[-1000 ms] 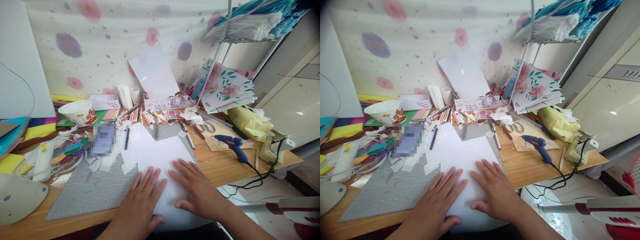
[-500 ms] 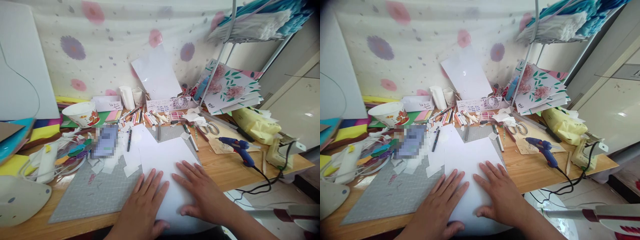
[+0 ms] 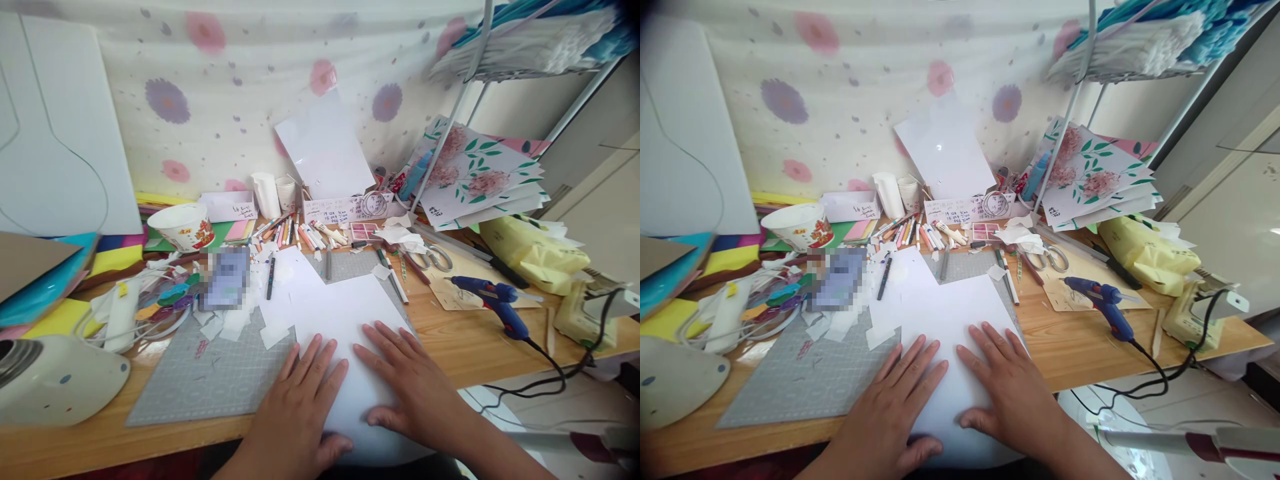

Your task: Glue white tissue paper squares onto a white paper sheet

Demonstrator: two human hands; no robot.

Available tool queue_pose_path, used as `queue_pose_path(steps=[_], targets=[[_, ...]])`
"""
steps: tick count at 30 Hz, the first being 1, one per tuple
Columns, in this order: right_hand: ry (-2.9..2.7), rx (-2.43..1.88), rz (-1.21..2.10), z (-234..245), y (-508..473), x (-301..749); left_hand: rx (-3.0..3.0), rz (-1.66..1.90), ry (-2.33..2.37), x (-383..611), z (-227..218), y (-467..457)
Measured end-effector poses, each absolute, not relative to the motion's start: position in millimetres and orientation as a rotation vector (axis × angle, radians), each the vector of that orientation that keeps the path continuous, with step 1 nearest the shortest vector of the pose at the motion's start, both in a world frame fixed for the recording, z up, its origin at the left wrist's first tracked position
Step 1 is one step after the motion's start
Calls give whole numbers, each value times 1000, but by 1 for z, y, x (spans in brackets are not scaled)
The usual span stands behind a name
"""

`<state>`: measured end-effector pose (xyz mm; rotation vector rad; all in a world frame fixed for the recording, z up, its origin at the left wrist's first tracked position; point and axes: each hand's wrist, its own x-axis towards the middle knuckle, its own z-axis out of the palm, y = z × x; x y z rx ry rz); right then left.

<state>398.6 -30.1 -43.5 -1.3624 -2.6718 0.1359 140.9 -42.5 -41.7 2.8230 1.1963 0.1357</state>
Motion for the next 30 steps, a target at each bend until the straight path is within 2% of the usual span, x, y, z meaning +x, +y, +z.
queue_pose_path(steps=[8,15,21,30], targets=[[-2645,-1272,-5,-45,-31,396,2805,161,1204,139,-42,-41],[-2491,-1269,-265,-55,-27,446,2877,245,1123,134,-51,-33],[-2357,-1261,-248,-64,-26,460,2695,98,1218,140,-36,-38],[-2299,-1305,-175,-63,-23,454,2617,169,1263,140,-30,-44]])
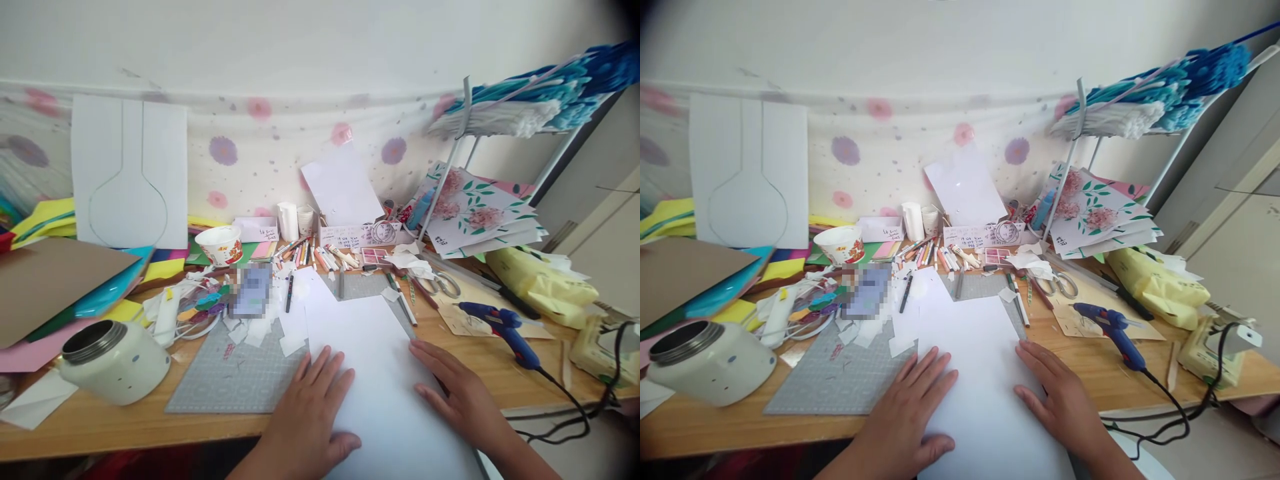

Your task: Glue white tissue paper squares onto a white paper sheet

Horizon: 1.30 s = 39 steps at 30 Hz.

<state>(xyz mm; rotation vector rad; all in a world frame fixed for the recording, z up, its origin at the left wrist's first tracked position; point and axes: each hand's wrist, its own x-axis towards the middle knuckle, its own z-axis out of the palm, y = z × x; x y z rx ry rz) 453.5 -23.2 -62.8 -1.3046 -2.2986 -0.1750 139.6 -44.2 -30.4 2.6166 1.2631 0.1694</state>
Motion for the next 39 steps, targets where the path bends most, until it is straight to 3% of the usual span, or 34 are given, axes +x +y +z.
queue_pose_path(steps=[27,39], targets=[[-2365,-1139,-32,-55,-26,454,2704,324,1310,142,-34,-39],[-2301,-1217,35,-55,-22,452,2526,605,1305,132,-33,-35]])
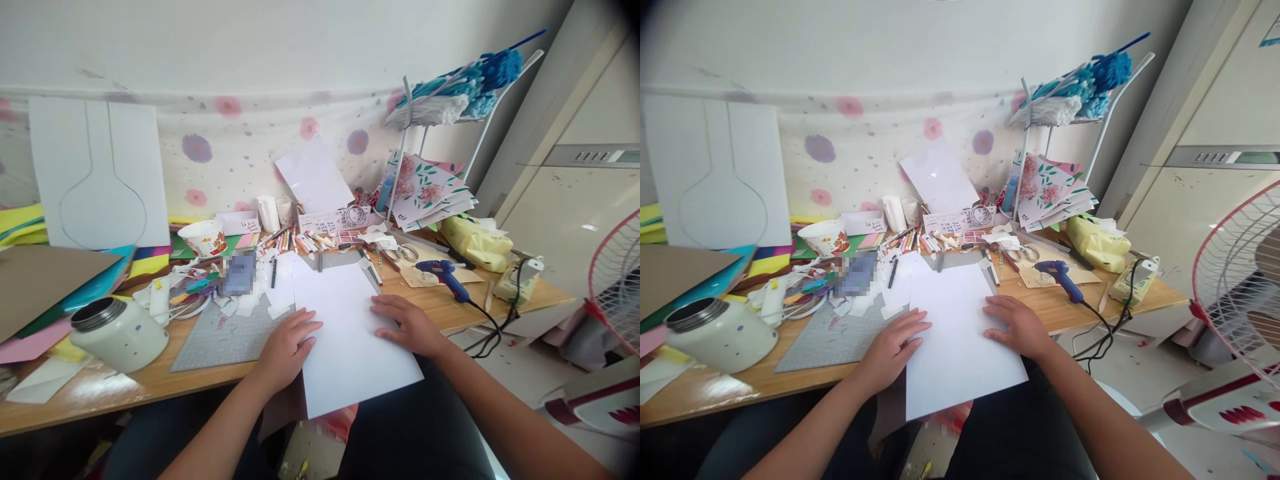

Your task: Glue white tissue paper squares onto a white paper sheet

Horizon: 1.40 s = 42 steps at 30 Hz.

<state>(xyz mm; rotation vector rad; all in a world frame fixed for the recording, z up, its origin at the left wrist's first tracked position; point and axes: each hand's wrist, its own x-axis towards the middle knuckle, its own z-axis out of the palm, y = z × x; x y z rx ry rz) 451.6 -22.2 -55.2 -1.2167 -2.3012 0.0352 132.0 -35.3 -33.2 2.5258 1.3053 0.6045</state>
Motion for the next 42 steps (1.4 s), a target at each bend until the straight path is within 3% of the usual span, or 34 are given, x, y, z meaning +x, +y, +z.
queue_pose_path(steps=[42], targets=[[-2074,-1409,183,-53,-14,443,2630,442,1301,134,-36,-32]])
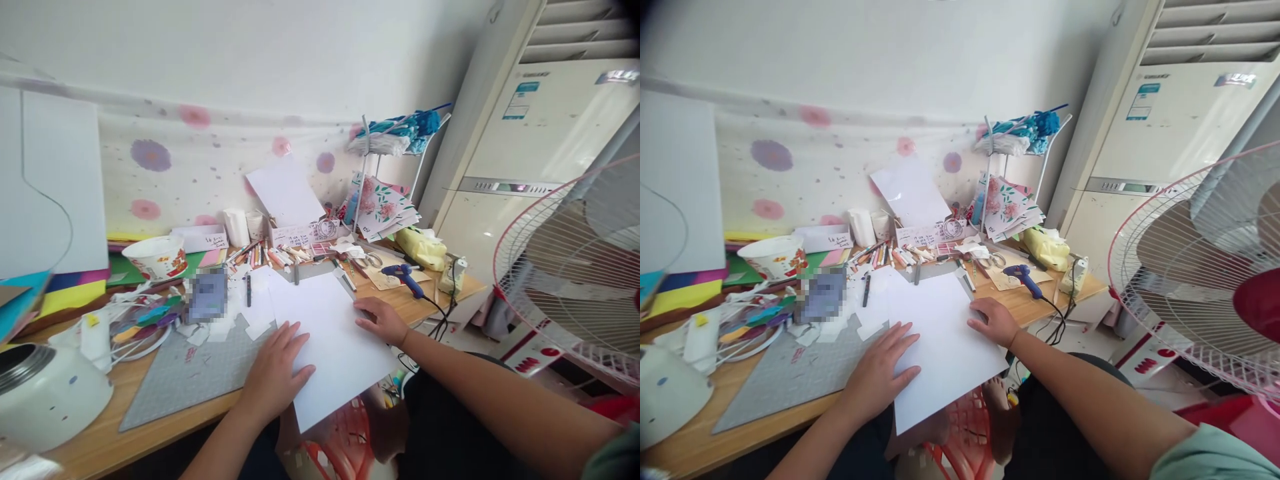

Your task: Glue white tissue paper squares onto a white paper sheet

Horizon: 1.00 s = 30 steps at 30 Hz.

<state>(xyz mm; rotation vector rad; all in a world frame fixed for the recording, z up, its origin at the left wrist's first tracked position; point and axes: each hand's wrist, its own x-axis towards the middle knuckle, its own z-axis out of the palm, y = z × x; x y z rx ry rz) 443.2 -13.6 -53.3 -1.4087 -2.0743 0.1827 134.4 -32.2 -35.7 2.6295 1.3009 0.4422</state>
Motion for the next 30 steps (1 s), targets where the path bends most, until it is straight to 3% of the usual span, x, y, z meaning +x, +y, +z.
queue_pose_path(steps=[14,22,27,30], targets=[[-2523,-1337,447,-4,-15,446,2607,114,1314,136,-17,-38],[-2935,-1316,496,3,-17,418,2658,-145,1023,146,-2,-10],[-2908,-1443,418,-10,-16,419,2797,-201,845,147,-19,-3],[-2882,-1474,379,-18,-16,425,3020,-9,747,146,-43,-3]])
